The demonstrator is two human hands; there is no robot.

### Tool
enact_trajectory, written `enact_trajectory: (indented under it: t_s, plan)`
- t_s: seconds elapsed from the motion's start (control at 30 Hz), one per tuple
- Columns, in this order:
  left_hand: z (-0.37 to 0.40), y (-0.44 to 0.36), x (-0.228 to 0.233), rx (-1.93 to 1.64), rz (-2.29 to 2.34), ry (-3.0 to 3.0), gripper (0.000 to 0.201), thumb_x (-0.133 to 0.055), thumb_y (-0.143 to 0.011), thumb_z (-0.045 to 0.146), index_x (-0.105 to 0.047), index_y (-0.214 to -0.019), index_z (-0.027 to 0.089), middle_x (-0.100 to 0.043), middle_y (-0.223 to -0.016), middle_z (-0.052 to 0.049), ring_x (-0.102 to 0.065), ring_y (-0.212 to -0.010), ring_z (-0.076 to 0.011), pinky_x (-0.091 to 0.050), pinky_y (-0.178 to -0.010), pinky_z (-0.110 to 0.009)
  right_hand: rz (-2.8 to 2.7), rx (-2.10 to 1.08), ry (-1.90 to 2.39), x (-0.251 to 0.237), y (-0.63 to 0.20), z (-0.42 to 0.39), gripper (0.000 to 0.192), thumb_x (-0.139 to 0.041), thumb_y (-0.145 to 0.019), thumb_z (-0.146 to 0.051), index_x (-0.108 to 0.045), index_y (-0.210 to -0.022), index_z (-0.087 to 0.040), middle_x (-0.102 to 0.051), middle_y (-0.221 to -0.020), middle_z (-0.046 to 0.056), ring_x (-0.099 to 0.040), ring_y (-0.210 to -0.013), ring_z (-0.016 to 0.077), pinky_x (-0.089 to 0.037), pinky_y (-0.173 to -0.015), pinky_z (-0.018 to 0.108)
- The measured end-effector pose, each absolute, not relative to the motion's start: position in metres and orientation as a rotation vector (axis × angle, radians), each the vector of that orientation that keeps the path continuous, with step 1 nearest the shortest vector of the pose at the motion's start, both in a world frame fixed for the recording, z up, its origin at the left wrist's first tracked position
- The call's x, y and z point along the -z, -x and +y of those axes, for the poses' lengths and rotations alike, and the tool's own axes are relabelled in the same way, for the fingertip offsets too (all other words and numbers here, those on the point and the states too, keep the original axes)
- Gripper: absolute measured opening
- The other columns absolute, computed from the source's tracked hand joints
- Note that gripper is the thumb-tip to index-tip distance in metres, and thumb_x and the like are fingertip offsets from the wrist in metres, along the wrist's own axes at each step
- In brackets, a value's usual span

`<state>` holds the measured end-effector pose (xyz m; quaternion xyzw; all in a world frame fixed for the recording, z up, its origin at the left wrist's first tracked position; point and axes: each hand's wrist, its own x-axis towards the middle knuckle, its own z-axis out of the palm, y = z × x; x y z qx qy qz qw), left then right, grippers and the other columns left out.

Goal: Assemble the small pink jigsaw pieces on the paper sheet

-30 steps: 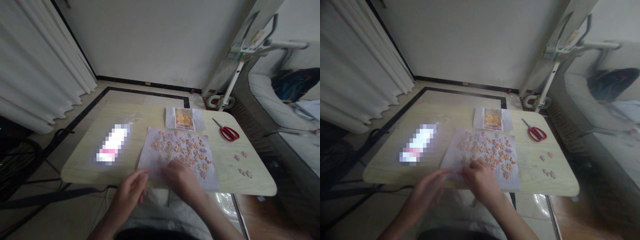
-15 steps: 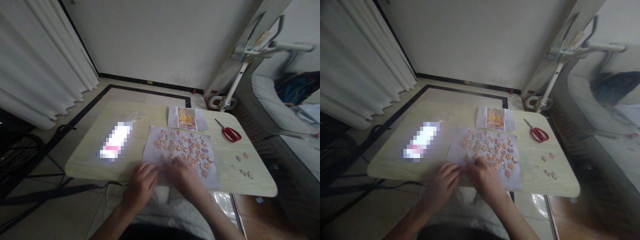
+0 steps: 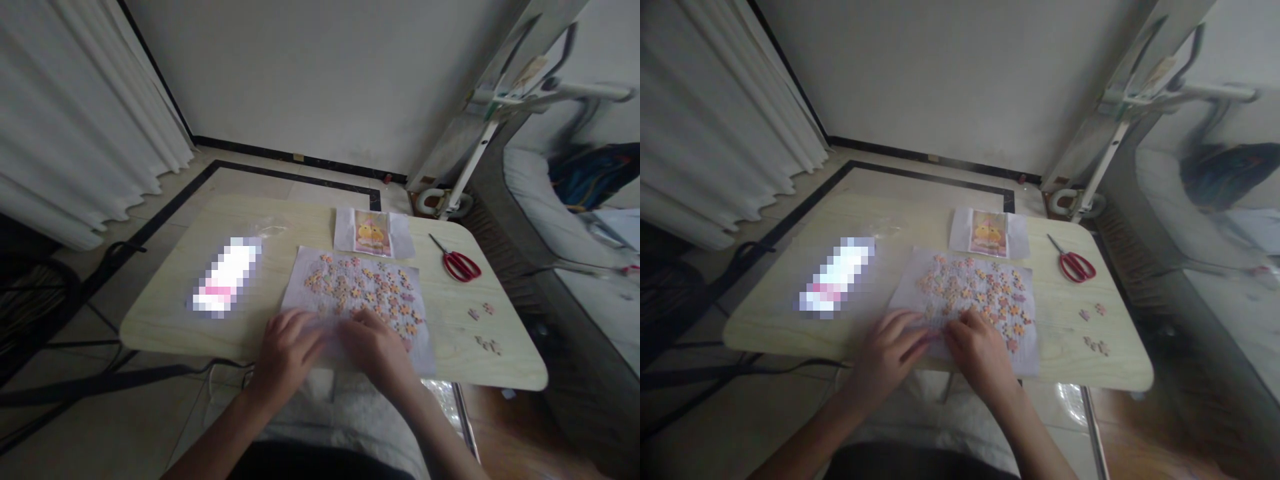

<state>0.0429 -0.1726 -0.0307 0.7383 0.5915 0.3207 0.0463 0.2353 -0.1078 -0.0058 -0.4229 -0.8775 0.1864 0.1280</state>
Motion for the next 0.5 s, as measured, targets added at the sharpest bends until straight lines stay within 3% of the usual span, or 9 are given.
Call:
enact_trajectory:
  t_s: [0.5]
  plan:
    - [-0.1724,-0.0424,0.0327,-0.925,1.804,-2.241,0.013,-0.062,-0.088,0.019,-0.07,-0.097,0.021,-0.066,-0.109,-0.007,-0.054,-0.107,-0.0257,-0.044,-0.092,-0.045,-2.522,-0.61,1.044,0.0046,-0.2378,-0.1091,0.021,-0.051,-0.096,-0.02,-0.066,-0.081,-0.018,-0.055,-0.083,0.005,-0.052,-0.075,0.0157,-0.043,-0.065,0.026]
